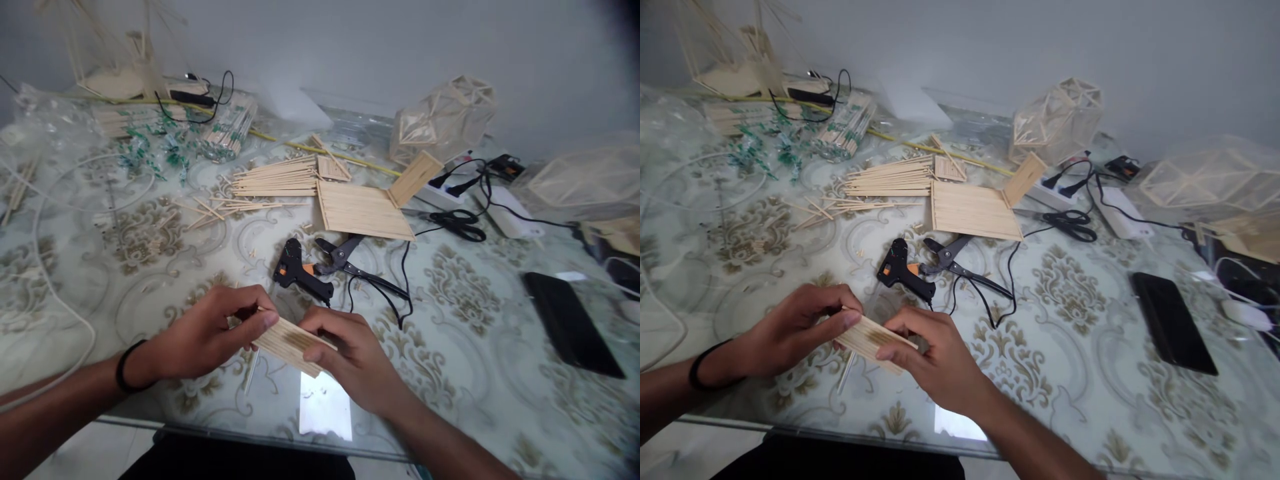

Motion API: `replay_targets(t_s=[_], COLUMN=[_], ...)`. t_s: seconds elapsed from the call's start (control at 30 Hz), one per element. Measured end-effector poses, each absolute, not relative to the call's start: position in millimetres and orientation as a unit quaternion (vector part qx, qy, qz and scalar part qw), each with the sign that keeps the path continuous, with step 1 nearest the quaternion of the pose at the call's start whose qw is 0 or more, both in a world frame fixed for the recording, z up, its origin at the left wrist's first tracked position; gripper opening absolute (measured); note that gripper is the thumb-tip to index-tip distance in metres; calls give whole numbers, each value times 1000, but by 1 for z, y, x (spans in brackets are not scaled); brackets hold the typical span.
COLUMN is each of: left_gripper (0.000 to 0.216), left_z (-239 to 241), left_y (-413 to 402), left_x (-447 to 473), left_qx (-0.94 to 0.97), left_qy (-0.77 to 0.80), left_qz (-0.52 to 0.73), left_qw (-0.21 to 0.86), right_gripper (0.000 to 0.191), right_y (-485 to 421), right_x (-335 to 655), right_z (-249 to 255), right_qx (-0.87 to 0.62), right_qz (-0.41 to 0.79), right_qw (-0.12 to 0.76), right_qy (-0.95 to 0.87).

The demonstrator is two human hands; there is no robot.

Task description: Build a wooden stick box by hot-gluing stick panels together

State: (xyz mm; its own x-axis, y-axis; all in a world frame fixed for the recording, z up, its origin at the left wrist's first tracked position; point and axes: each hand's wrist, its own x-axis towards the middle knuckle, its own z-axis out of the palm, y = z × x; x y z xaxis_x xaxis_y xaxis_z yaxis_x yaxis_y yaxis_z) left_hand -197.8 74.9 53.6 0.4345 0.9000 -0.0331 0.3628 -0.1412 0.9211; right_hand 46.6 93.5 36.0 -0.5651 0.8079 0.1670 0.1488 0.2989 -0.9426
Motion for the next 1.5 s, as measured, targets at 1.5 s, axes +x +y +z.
replay_targets(t_s=[1.5], left_gripper=[13], left_z=[45], left_y=[71], left_x=[-190], left_qx=[744], left_qy=[431], left_qz=[331], left_qw=[389], right_gripper=[31], right_y=[90], right_x=[42], right_z=[31], right_qx=[-315], right_qz=[441], right_qw=[308], right_qy=[-782])
